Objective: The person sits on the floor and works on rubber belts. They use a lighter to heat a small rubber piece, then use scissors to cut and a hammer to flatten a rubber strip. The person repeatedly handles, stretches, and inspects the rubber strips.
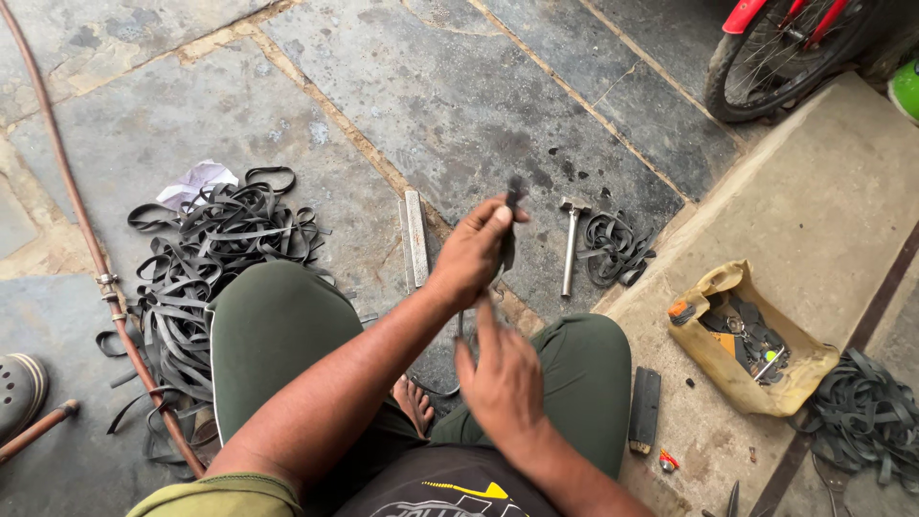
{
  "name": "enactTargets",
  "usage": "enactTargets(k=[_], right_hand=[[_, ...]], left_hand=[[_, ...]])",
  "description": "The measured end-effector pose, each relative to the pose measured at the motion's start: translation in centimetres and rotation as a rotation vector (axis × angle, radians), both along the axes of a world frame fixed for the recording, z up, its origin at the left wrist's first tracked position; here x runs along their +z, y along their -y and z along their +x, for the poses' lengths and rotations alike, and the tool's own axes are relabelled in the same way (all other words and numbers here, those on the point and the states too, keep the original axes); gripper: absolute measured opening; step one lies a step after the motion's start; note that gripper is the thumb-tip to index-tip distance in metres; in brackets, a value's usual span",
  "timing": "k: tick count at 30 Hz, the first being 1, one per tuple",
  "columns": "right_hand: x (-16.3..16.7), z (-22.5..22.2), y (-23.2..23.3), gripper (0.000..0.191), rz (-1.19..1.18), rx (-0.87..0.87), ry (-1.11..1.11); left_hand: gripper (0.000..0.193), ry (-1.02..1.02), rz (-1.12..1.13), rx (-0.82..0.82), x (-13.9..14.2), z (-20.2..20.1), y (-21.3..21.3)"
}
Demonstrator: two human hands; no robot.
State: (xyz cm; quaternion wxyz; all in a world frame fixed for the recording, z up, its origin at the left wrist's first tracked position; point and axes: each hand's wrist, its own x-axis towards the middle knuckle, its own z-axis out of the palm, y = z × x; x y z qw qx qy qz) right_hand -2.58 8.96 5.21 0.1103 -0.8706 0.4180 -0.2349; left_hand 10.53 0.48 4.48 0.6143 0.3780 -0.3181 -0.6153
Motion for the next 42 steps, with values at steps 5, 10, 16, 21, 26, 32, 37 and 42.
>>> enactTargets(k=[5,10,16,21,26,32,37,42], right_hand=[[0.4,0.2,0.2,0.051,-0.195,-0.123,-0.138],[0.4,0.4,-0.2,0.080,0.226,-0.078,-0.020],[0.0,0.6,0.5,0.099,0.397,-0.051,0.245],[0.2,0.1,-0.5,0.105,1.072,0.341,0.818],[0.3,0.4,0.3,0.098,0.943,0.240,0.875],[-0.1,0.0,-0.8,0.101,0.825,0.282,0.609],[0.5,0.1,-0.1,0.083,0.421,0.011,0.337],[1.5,-0.1,-1.5,0.069,0.154,0.072,0.288]], left_hand=[[0.024,0.072,-0.130,0.034,-1.0,-0.5,0.1],[0.022,-0.121,-0.094,0.025,-1.1,0.2,0.5],[0.022,-0.185,-0.048,-0.012,-0.3,-0.2,0.0],[0.023,-0.194,-0.064,0.018,0.2,0.5,0.0],[0.024,-0.050,-0.143,0.009,0.3,0.0,-0.4],[0.021,-0.197,-0.212,0.080,-0.3,0.9,0.5],[0.028,-0.063,-0.128,-0.009,-0.6,0.2,-0.1],[0.037,-0.115,-0.122,-0.042,-0.5,0.7,-0.2]])
